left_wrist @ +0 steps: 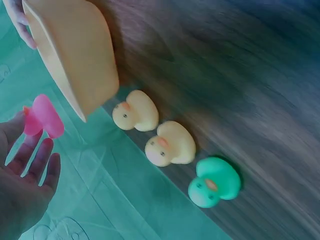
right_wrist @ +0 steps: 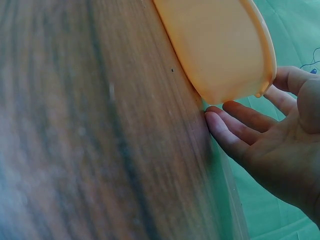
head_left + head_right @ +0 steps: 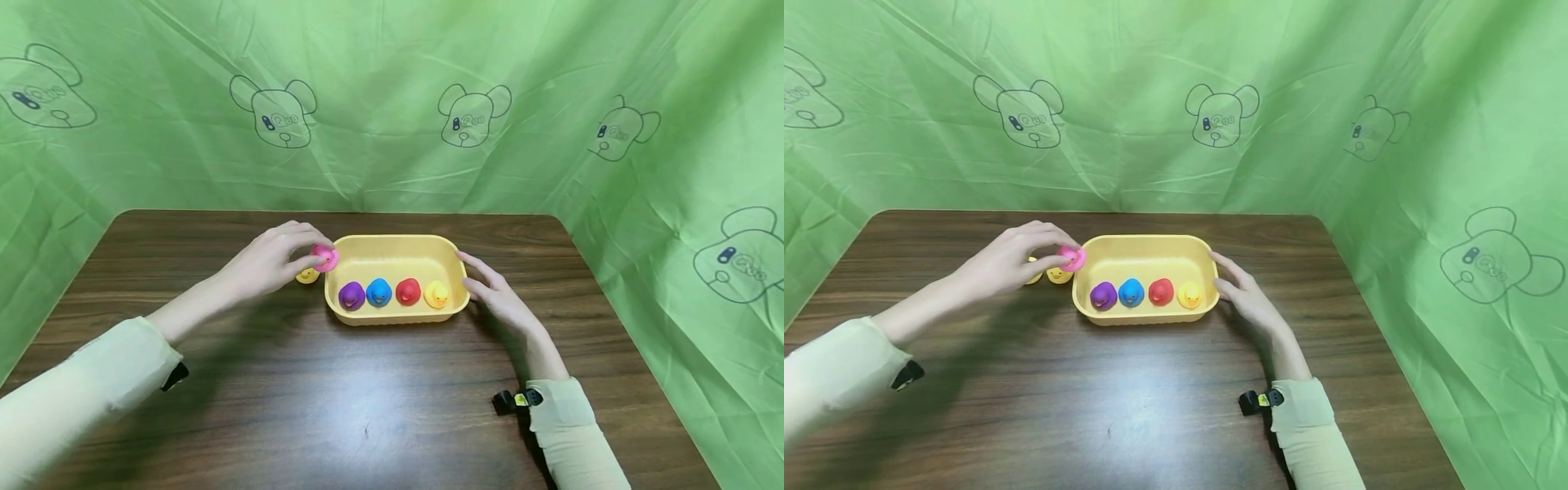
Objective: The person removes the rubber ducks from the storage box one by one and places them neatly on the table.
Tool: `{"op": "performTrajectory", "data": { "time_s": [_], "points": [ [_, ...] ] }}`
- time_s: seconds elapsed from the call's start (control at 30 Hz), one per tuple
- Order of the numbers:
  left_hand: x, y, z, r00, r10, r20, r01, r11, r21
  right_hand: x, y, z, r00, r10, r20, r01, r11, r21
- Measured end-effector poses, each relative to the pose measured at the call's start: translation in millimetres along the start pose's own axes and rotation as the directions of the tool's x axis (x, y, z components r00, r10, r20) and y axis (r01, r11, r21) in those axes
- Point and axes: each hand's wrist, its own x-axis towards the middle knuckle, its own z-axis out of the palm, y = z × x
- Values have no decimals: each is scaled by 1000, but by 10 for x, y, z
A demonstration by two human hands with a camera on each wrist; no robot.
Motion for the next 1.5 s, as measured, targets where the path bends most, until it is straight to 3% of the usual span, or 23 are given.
{"op": "performTrajectory", "data": {
  "time_s": [0.5, 0.9, 1.23, 1.5],
  "points": [
    [-282, -156, -211, 997, -68, -27, 69, 997, 41, 6, 13, 8, 1000, -4, 0, 4, 1000, 23],
    [-508, -334, -340, 995, -83, -58, 88, 991, 99, 19, 17, 15, 1000, 9, 3, -9, 999, 39],
    [-696, -488, -416, 995, -5, -100, 18, 991, 133, 12, 14, 9, 1000, -4, 3, 4, 999, 48],
    [-814, -620, -466, 988, -91, -122, 107, 985, 133, 8, 17, 9, 1000, 0, 3, 0, 999, 51]
  ]
}}
